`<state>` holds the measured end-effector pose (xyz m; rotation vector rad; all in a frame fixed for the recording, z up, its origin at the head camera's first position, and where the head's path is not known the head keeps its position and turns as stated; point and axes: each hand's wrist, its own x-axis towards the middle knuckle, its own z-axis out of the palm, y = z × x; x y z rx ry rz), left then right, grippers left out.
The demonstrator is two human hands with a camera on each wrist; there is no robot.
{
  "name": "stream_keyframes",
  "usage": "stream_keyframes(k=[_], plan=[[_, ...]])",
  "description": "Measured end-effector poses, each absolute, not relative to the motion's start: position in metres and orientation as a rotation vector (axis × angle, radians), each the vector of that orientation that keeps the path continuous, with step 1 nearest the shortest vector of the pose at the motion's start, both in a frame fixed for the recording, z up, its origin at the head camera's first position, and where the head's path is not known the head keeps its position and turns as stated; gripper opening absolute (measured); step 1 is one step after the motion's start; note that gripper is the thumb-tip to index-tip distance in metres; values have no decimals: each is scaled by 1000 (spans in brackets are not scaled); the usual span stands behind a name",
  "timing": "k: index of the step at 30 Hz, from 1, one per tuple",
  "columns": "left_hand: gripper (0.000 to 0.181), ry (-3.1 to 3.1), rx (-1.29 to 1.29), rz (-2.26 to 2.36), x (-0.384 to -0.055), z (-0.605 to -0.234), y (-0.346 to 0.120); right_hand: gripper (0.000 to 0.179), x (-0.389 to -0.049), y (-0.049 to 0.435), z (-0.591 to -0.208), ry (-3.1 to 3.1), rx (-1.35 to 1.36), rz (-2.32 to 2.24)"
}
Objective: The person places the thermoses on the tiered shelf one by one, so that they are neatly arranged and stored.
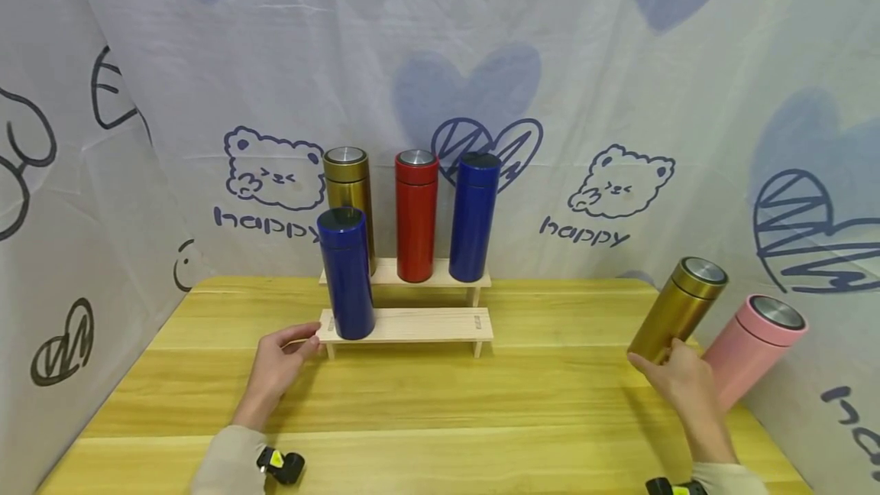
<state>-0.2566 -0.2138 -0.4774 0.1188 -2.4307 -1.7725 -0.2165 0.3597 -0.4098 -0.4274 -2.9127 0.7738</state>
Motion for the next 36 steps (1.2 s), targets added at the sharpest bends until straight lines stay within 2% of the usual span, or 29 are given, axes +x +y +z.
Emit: stream_keyframes(k=[8,14,21,36], plan=[[34,-2436,126,-1777,-256,-477,-214,82,-223,360,-429,-2904,-470,885],[35,-2431,136,-1776,-256,-477,-215,100,-234,361,-442,-2864,-496,1034],[35,-2441,145,-1780,-255,-477,-216,98,-249,359,-458,-2637,-603,1263],[34,-2436,156,-1786,-257,-476,-215,87,-273,361,-478,-2257,-796,1248]])
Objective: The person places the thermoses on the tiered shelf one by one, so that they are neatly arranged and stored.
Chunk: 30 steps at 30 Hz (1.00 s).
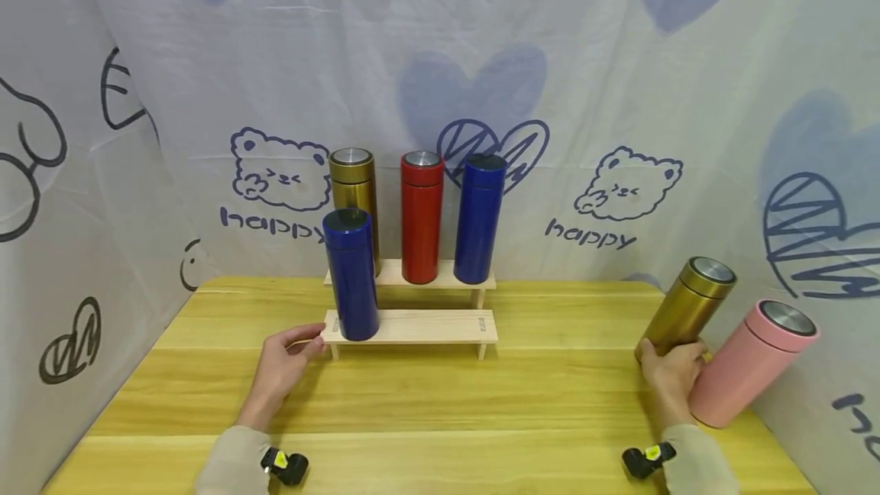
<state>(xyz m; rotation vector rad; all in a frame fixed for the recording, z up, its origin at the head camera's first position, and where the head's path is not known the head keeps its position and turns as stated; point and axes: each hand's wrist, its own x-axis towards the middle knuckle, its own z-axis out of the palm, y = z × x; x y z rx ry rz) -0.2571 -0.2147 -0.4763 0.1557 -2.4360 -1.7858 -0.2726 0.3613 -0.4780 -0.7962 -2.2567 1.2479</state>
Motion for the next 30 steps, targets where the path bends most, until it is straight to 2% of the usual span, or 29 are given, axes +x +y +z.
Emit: stream_keyframes(k=[15,30], plan=[[34,-2431,148,-1786,-258,-476,-213,82,-270,361,-469,-2383,-718,1192],[35,-2442,147,-1778,-256,-477,-214,90,-266,353,-434,-2729,-286,1525]])
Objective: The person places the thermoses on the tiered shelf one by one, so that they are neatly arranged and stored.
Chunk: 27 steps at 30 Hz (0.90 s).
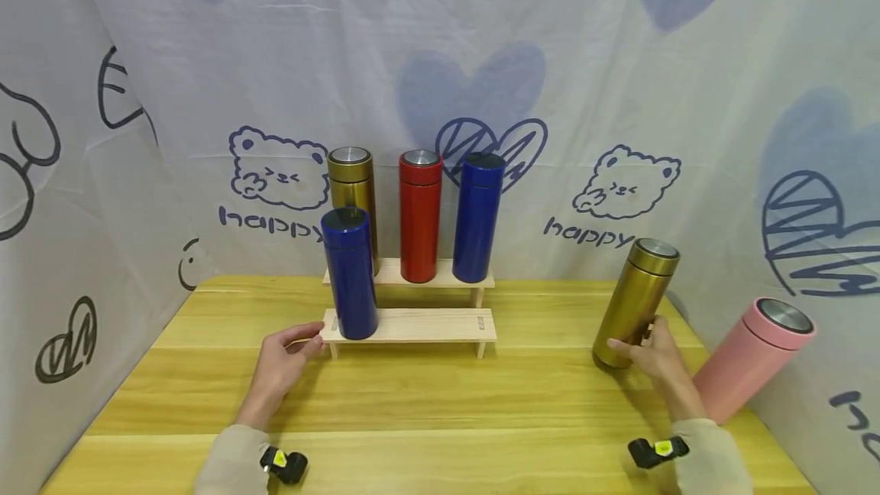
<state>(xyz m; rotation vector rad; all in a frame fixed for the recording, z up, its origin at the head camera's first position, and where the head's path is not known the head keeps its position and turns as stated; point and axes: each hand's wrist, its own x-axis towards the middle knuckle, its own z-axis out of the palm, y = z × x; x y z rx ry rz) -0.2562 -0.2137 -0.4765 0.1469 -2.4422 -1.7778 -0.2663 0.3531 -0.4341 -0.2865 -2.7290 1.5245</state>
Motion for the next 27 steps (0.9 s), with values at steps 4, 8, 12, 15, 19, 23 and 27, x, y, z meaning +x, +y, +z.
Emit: stream_keyframes(k=[4,8,12,15,19,23,27], plan=[[35,-2440,148,-1781,-256,-477,-214,87,-266,348,-432,-2775,-199,1521],[34,-2427,147,-1791,-256,-477,-213,89,-265,345,-431,-2789,-122,1545],[34,-2435,153,-1785,-257,-478,-214,91,-264,343,-432,-2771,-44,1612],[34,-2437,155,-1782,-256,-478,-214,92,-264,341,-430,-2754,-7,1654],[34,-2436,155,-1785,-256,-478,-214,94,-266,338,-427,-2755,-3,1674],[34,-2429,156,-1795,-256,-477,-214,95,-268,334,-425,-2757,-31,1691],[34,-2427,158,-1795,-256,-477,-214,98,-270,330,-421,-2756,-44,1699]])
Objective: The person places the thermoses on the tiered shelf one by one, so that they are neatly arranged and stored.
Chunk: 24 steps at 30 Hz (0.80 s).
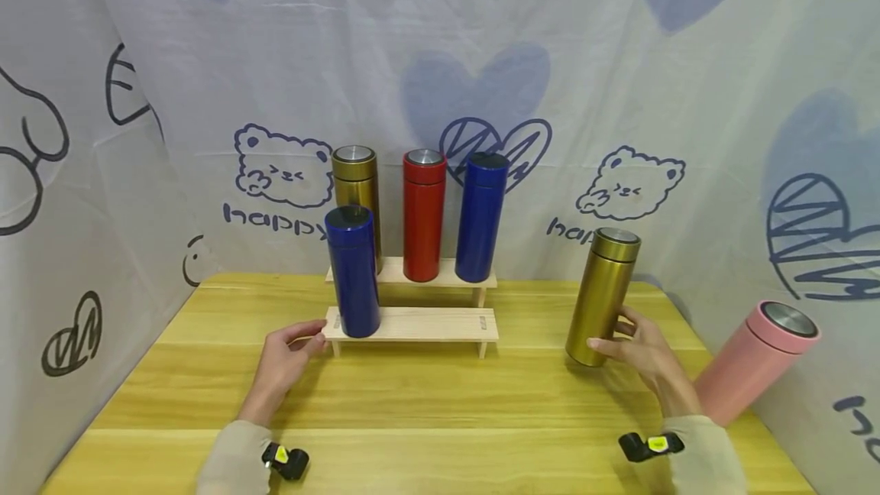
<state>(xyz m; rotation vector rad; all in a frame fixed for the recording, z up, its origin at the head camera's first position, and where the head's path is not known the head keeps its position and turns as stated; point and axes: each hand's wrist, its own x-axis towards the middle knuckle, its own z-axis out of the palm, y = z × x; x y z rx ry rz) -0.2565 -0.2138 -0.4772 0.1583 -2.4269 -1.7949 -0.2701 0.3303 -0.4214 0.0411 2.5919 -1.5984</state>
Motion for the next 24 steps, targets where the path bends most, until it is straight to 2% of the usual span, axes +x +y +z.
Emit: stream_keyframes(k=[24], plan=[[33,-2397,142,-1802,-257,-478,-213,98,-280,291,-415,2528,-83,-1665]])
